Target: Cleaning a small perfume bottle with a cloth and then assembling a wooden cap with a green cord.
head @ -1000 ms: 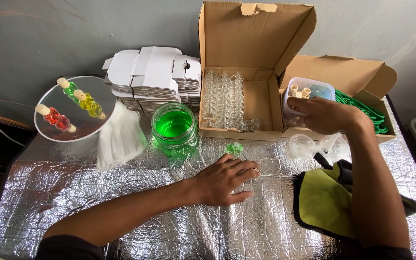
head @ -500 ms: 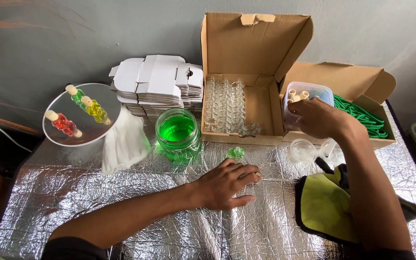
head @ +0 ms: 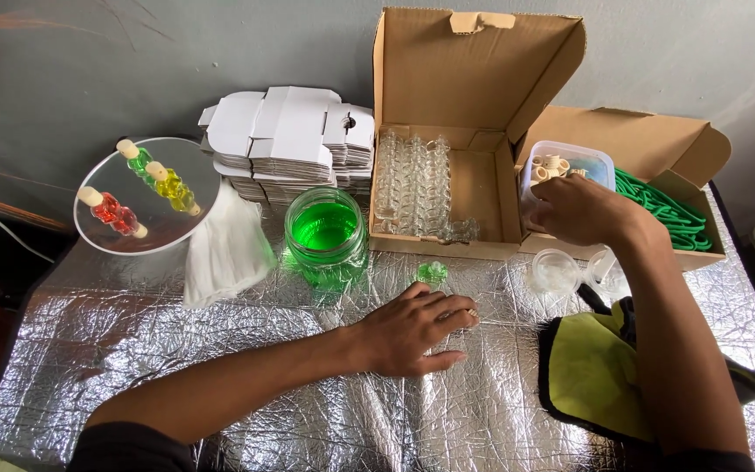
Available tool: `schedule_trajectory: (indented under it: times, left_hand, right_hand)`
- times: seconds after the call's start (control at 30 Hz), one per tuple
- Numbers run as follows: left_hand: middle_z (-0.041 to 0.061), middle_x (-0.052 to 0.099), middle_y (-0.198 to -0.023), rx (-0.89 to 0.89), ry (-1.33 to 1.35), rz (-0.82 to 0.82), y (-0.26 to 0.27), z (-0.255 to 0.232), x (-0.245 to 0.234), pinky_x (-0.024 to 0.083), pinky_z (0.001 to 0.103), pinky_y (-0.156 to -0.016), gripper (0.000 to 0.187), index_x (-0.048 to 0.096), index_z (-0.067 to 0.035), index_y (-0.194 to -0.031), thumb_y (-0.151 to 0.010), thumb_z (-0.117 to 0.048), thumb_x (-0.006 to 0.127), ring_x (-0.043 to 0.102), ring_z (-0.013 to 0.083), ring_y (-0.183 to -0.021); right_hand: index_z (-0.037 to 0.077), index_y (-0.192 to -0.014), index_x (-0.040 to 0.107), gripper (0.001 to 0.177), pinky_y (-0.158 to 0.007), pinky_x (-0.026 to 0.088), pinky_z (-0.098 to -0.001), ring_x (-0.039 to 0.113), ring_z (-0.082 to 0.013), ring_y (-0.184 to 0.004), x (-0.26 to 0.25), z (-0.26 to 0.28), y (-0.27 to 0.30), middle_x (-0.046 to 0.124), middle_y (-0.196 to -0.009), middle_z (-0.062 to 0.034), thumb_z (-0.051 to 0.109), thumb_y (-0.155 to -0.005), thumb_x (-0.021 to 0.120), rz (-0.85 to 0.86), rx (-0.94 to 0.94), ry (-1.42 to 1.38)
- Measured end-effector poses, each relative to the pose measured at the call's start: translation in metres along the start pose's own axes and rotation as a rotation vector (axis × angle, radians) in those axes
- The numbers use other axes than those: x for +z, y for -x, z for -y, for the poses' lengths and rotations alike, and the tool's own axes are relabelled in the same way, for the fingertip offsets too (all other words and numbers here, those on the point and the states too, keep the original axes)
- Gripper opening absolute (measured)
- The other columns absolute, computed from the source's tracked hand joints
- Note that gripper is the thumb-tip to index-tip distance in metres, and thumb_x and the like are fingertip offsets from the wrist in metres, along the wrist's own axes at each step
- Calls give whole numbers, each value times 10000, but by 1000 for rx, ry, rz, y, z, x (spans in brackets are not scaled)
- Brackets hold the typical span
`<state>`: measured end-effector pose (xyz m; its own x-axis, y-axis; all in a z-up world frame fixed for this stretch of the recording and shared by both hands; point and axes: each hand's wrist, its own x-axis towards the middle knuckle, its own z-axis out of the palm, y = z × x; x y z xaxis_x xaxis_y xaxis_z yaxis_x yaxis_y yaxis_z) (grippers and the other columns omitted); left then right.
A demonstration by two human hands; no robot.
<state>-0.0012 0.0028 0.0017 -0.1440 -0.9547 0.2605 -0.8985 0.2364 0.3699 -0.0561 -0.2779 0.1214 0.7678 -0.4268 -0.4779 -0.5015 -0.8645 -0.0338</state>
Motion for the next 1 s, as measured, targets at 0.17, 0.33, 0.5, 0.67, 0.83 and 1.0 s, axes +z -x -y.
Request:
schedule_trajectory:
  times: [0.17, 0.33, 0.5, 0.67, 0.83, 1.0]
  left_hand:
    - [189, 541, -1424, -12, -7, 12, 1, 2, 3, 411, 609, -1063, 498, 513, -79, -1329, -982, -435, 532, 649, 310, -1153]
    - [201, 541, -1425, -8, 12, 12, 1, 2, 3, 399, 641, -1076, 497, 510, -71, -1327, -978, -422, 548, 658, 328, -1149]
    - [214, 600, -1363, 129, 45, -126, 2, 5, 6, 536, 510, -899, 320, 575, -36, -1178, -972, -278, 612, 693, 292, -968]
    - [167, 687, -1203, 163, 48, -160, 6, 14, 17, 534, 451, -931, 226, 638, -24, -1150, -937, -73, 694, 696, 280, -1031]
    - [166, 716, -1148, 178, 51, -151, 8, 16, 21, 553, 440, -943, 303, 600, -38, -1191, -925, -70, 742, 718, 287, -1010]
    - [165, 628, -1209, 232, 12, -154, 10, 18, 22, 539, 414, -818, 637, 658, -83, -1291, -713, 183, 625, 640, 291, -1056]
  right_hand:
    - [43, -1091, 690, 399, -841, 465, -473, 654, -344, -1006, 14, -20, -27, 723, -1126, -178, 388, -1000, 510, -20, -56, 101]
    - [15, -1068, 701, 383, -766, 476, -470, 685, -355, -937, 15, -20, -30, 743, -1067, -192, 344, -991, 521, -40, -61, 62]
    - [33, -796, 702, 301, -599, 415, -433, 582, -267, -698, 6, -10, -16, 716, -775, -141, 299, -923, 638, -122, -69, 53]
    - [68, -711, 536, 416, -626, 323, -381, 371, -219, -661, -1, -24, -6, 536, -655, -75, 369, -954, 690, -161, -176, -69]
    - [55, -716, 569, 423, -634, 343, -339, 378, -188, -682, -5, -24, -2, 549, -671, -55, 366, -984, 671, -135, -202, -145]
    - [83, -1065, 831, 295, -802, 548, -350, 738, -178, -896, -12, -16, 5, 835, -1007, -64, 225, -808, 868, -242, -84, -296]
